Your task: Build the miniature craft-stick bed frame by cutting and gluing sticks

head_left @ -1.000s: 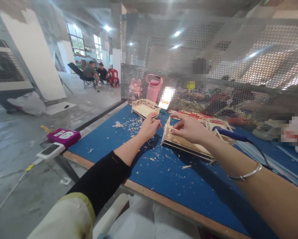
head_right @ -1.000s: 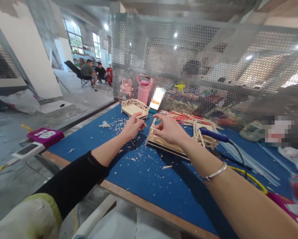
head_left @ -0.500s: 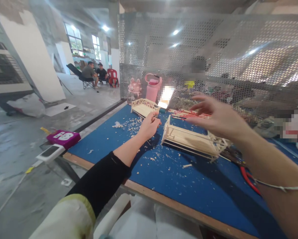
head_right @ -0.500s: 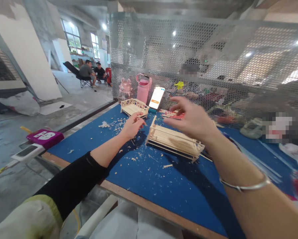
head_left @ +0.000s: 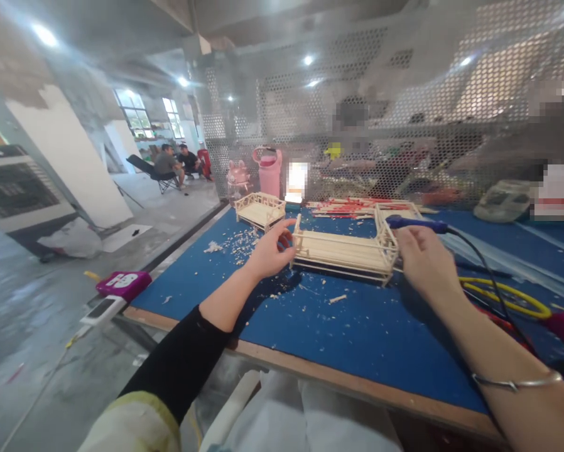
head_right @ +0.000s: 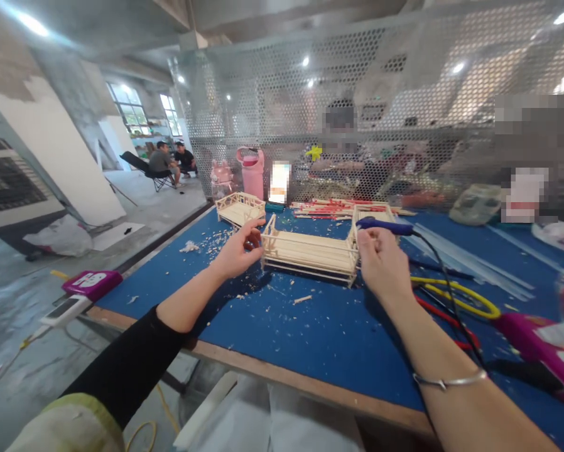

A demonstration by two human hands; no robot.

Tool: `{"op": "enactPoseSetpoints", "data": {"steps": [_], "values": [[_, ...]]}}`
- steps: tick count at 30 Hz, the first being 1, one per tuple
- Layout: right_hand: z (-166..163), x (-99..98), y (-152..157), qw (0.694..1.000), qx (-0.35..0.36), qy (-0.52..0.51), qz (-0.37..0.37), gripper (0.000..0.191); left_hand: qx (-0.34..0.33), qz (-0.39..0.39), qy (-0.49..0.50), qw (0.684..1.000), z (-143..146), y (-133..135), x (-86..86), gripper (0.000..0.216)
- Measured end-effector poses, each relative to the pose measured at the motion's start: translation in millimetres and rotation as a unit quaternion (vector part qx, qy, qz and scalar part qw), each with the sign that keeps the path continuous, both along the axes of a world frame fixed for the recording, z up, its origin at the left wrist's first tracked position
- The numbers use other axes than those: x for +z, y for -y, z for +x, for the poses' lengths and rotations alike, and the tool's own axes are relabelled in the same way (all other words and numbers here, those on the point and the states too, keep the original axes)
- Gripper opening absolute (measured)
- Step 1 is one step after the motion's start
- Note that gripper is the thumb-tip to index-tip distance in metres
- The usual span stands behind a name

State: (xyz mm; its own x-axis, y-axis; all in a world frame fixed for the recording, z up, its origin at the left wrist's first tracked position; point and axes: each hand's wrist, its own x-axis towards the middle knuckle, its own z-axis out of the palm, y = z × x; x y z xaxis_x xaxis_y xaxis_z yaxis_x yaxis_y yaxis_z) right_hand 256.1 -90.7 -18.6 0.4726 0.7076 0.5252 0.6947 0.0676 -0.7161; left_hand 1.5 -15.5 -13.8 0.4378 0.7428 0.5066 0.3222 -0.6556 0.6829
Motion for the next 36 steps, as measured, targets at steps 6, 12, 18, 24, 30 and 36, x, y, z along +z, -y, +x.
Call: {"op": "enactPoseSetpoints", "data": {"steps": [6, 12, 18, 24, 30, 36], "values": [[1.9, -5.0, -5.2, 0.999, 0.034, 0.028, -0.03, 0.033, 0.033, 0.058, -0.036, 0.997, 1.4, -0.8, -1.2, 0.044], [0.2, -1.0, -3.2, 0.997, 0.043, 0.032, -0.05, 0.041, 0.061, 0.115, -0.061, 0.99, 2.8, -1.6, -2.7, 0.035], [-1.5, 0.8, -1.8, 0.996, 0.046, 0.031, -0.075, 0.051, 0.074, 0.137, -0.061, 0.986, 4.2, -5.1, -5.8, 0.033], [-3.0, 2.8, -0.9, 0.995, 0.051, 0.026, -0.081, 0.052, 0.062, 0.118, -0.047, 0.99, 2.8, -3.7, -3.6, 0.035], [-4.1, 4.2, -0.2, 0.995, 0.052, 0.022, -0.085, 0.05, 0.071, 0.157, -0.047, 0.984, 1.9, -2.6, -0.6, 0.032], [-4.2, 4.9, -0.2, 0.995, 0.045, 0.026, -0.089, 0.052, 0.08, 0.166, -0.061, 0.981, 5.3, -3.8, -2.1, 0.026]]}}
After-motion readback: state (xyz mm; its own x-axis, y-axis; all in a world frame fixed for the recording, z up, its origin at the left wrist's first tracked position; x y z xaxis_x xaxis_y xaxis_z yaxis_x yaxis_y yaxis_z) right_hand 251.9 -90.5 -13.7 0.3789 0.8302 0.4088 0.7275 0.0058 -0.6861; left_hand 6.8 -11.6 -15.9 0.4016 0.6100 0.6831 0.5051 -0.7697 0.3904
